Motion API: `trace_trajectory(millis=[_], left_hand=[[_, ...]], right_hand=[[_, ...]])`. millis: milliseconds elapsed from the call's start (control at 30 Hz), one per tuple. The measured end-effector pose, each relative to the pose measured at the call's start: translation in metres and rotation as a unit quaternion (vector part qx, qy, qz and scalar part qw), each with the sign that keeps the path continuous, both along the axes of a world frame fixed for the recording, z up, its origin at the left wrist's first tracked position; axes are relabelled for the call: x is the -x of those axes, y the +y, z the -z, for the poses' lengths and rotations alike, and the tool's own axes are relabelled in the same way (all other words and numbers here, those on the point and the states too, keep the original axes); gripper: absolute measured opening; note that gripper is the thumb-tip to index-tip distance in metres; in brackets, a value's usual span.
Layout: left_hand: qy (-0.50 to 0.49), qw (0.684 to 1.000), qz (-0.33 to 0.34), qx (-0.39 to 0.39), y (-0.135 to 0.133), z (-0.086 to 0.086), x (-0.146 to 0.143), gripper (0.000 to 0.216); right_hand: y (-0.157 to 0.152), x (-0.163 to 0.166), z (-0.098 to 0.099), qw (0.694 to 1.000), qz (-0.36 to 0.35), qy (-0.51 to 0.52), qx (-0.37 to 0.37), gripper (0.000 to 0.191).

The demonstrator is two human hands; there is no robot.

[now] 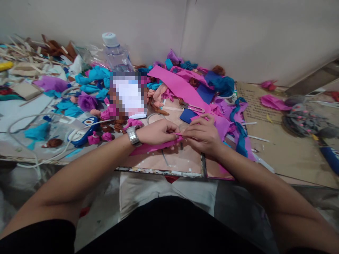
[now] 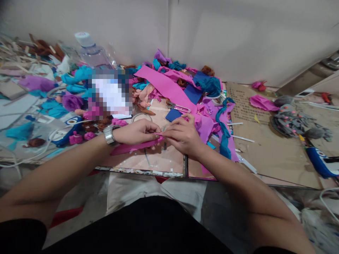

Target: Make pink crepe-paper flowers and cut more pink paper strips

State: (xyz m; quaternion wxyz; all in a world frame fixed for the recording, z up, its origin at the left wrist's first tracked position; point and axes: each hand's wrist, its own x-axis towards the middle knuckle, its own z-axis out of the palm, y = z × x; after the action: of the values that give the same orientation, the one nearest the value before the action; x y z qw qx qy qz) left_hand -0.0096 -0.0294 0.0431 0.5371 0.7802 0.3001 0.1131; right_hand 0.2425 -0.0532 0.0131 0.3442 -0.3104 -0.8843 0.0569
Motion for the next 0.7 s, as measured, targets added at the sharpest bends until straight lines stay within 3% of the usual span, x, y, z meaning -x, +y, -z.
trace_trajectory(millis=[133,300,433,533,700], left_hand=[[0.004,0.997,-0.020,-0.080,0.002,-0.004,0.000,0.032],[0.007,0.996,-0.028,-0.090,0.003,-0.003,-0.001,0.032],[0.009,0.984,-0.049,-0.169,0.000,-0.001,-0.002,0.034],[0.030,0.963,-0.064,-0.260,-0.004,0.002,-0.004,0.033],[0.079,0.899,-0.061,-0.426,-0.007,0.010,-0.006,0.034]], right_hand=[[-0.001,0.000,-0.001,1.000,0.008,-0.001,0.009,0.011],[-0.002,0.003,-0.003,0.999,0.030,0.008,0.009,0.009],[-0.001,0.004,-0.003,0.999,0.035,0.007,-0.001,0.009],[0.000,0.004,-0.002,0.999,0.046,0.007,0.007,0.011],[-0.001,0.006,0.000,0.998,0.042,0.028,0.024,0.009]])
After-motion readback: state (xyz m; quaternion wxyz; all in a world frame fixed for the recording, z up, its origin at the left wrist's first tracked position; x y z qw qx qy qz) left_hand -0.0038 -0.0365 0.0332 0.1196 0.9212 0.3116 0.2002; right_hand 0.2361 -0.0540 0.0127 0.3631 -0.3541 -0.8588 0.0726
